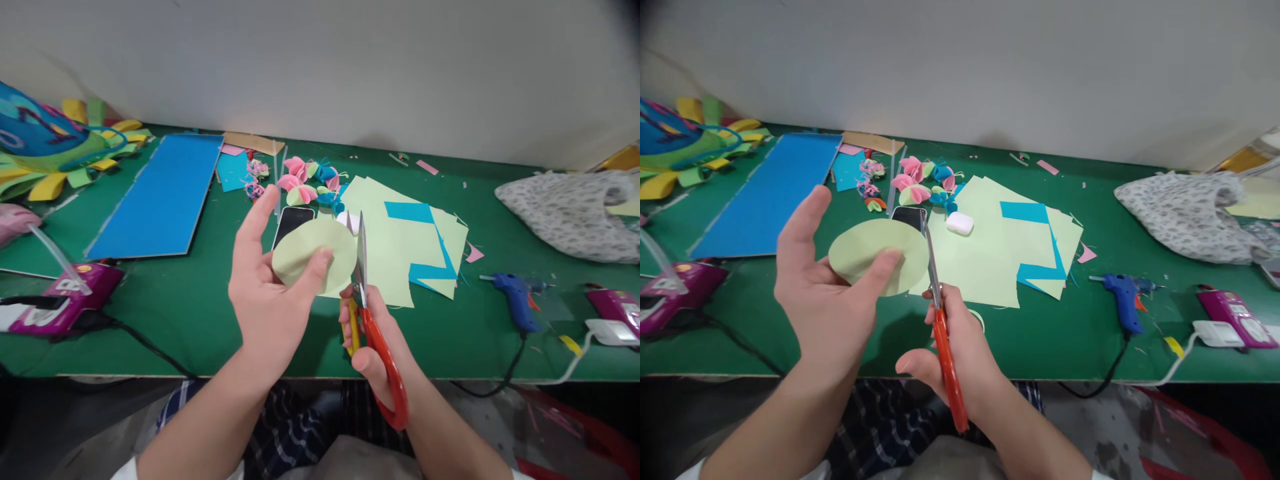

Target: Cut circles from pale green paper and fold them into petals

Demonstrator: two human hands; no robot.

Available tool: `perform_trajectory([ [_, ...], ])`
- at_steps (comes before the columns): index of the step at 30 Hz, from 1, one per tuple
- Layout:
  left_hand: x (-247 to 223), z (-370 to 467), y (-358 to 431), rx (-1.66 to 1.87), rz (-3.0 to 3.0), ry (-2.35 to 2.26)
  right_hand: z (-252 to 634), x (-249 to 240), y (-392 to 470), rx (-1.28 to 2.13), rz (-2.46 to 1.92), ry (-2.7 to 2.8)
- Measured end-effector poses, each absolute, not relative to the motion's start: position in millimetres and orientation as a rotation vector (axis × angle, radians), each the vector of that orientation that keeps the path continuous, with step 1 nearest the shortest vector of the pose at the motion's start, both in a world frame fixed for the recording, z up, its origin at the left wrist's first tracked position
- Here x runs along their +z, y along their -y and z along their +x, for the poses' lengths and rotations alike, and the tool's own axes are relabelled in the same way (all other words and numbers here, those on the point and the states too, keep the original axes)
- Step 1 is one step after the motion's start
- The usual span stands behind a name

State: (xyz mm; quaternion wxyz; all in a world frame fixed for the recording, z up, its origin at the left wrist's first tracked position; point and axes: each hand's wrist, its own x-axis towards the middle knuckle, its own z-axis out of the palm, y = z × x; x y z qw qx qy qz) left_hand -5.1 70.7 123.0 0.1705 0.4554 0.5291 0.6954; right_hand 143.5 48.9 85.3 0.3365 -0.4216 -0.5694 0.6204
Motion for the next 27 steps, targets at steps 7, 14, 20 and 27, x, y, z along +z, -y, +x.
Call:
perform_trajectory([
  [7,121.3,-7.7,-69.3,1.934,1.285,-1.484,143.6,88.6,-48.2,1.663,-1.133,1.434],
  [14,122.4,-10.6,-70.7,1.883,1.275,-1.475,146.8,83.9,-46.7,1.720,-1.101,1.359],
  [20,124.1,-15.8,-72.1,1.860,1.284,-1.455,149.4,87.2,-48.4,1.694,-1.125,1.409],
  [27,120.3,-18.4,-76.4,1.873,1.335,-1.398,152.8,89.1,-46.9,1.670,-1.184,1.453],
])
